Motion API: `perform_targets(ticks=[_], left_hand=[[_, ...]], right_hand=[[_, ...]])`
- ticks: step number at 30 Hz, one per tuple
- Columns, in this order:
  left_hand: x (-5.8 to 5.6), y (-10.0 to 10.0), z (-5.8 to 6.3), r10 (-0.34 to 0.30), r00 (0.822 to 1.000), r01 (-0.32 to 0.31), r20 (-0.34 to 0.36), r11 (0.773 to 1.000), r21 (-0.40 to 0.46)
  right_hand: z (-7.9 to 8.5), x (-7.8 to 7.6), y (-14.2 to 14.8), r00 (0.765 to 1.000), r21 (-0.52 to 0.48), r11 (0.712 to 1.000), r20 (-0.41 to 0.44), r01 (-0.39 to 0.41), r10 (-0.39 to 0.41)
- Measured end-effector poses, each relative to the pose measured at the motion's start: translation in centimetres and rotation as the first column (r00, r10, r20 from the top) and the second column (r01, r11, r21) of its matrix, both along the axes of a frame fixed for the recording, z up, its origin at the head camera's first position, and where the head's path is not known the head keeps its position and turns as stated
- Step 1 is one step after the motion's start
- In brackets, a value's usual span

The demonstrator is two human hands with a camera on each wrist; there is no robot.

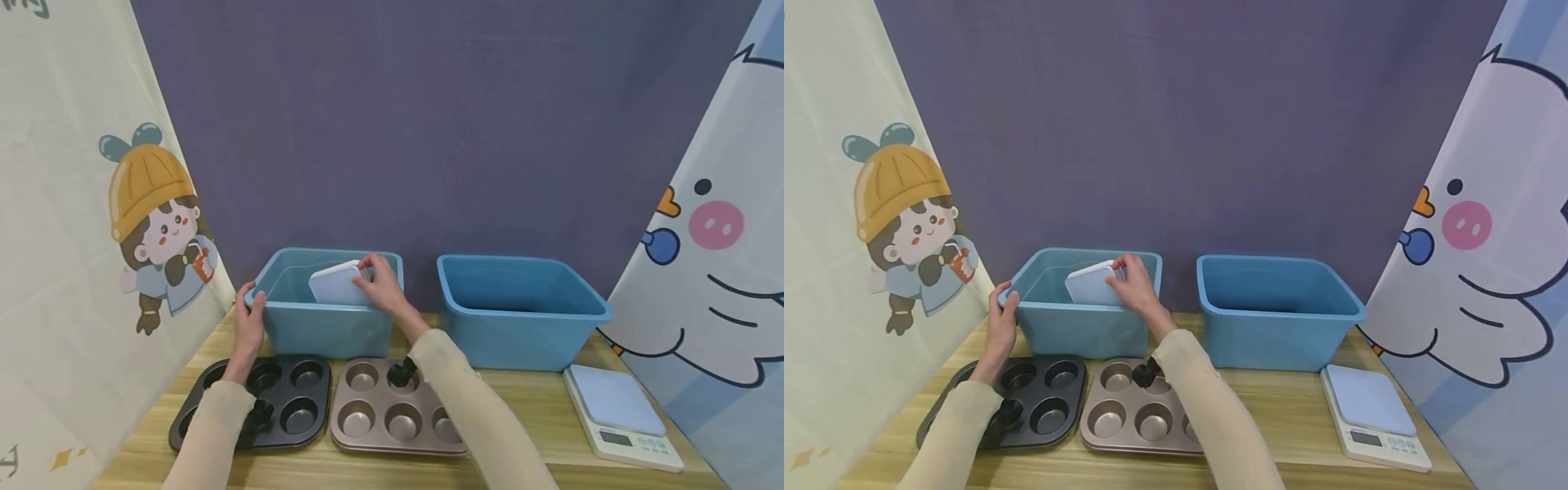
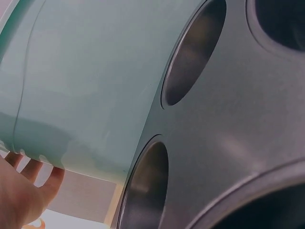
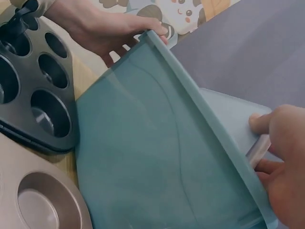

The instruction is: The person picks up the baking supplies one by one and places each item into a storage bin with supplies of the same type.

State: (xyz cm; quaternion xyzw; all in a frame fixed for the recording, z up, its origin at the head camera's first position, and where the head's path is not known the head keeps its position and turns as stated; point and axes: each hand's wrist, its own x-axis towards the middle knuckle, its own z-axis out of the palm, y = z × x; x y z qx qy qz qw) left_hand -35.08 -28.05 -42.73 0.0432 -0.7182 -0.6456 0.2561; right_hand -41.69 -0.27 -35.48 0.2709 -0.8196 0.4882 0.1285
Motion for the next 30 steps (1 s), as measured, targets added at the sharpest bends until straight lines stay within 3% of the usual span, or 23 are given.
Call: perform_targets(ticks=[4,7,13,17,23,30], left_hand=[[1.1,0.8,1.1,-0.015,1.0,0.015,0.009,1.0,-0.007],[1.2,0.9,1.3,-0.016,1.0,0.016,-0.004,1.0,-0.013],[-0.1,-0.1,-0.3,0.016,1.0,-0.016,-0.027,1.0,-0.025],[-0.9,-0.6,-1.3,0.032,0.999,-0.034,-0.035,0.998,-0.052],[-1.0,-0.6,-1.6,0.057,0.997,-0.06,-0.048,0.996,-0.071],[-1.1,-0.6,-1.6,0.047,0.998,-0.049,-0.034,0.997,-0.056]], right_hand=[[0.1,0.1,0.2,0.999,0.056,0.997,-0.005,0.052,-0.051],[0.4,0.2,0.5,0.994,0.121,0.986,-0.015,0.113,-0.112],[0.9,0.3,1.6,0.978,0.293,0.933,-0.048,0.208,-0.203],[0.7,0.1,2.4,0.968,0.345,0.905,-0.058,0.25,-0.246],[-0.1,-0.5,3.6,0.962,0.344,0.899,-0.07,0.272,-0.265],[-0.8,-0.6,3.9,0.974,0.336,0.915,-0.044,0.225,-0.223]])
